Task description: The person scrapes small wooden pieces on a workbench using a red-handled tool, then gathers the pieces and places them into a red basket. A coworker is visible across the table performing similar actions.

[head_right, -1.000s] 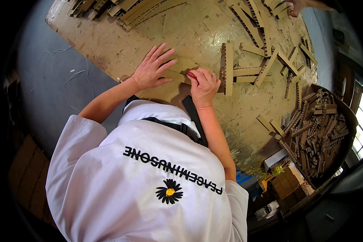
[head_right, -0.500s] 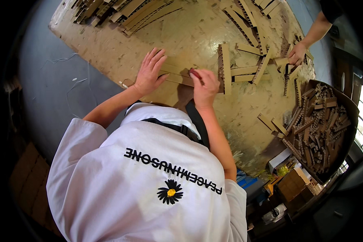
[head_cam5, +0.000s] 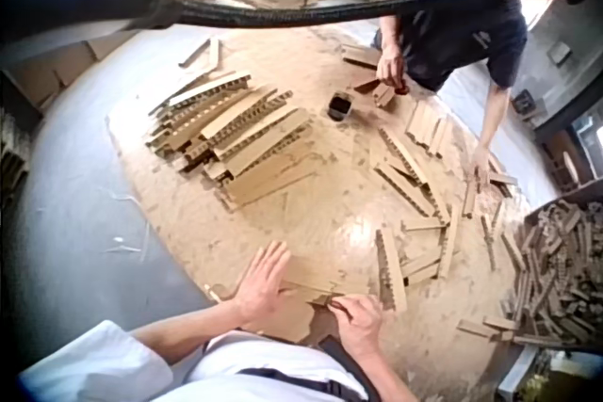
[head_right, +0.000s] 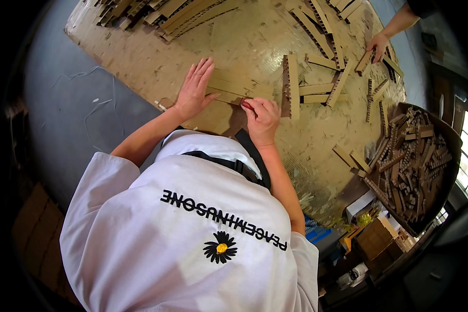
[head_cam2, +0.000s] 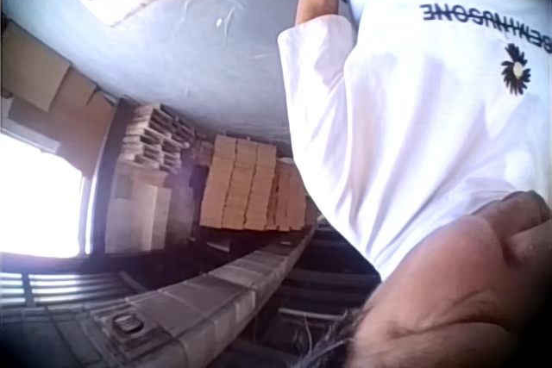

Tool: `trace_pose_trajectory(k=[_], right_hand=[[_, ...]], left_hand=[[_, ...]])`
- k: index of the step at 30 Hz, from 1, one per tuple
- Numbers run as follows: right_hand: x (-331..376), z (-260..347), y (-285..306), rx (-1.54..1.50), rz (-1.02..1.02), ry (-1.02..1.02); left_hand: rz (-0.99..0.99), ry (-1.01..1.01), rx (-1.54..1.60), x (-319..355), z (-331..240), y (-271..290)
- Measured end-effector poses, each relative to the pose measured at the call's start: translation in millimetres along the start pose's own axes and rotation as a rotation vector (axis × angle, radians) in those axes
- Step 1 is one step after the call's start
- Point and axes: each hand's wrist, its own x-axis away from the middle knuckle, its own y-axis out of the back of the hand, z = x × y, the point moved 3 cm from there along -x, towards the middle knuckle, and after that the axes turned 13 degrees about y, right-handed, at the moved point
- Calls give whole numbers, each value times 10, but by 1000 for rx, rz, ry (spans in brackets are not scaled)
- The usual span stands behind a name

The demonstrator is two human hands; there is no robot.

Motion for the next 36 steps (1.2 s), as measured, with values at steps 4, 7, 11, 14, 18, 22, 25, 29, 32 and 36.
trace_pose_trajectory(k=[4,7,11,14,18,22,25,29,32,36], right_hand=[[-6,-30,-60,30,17,37],[12,-55,-91,62,27,52],[28,-82,-104,71,25,79],[33,-97,-117,76,19,84],[72,-128,-135,81,16,78],[70,-140,-143,81,15,85],[72,-154,-177,102,9,88],[78,-135,-179,111,9,84],[101,-130,-151,152,32,87],[102,-122,-151,162,20,101]], left_hand=[[-2,9,-15,-5,-11,-4],[7,19,-24,-5,-18,0],[16,13,-19,-8,5,-15],[13,0,-32,-15,-7,-5],[127,-66,-100,-71,-164,116],[200,-138,-179,-149,-251,132],[211,-175,-197,-216,-264,118],[218,-200,-205,-252,-258,91],[238,-233,-200,-262,-298,96],[245,-255,-193,-289,-311,73]])
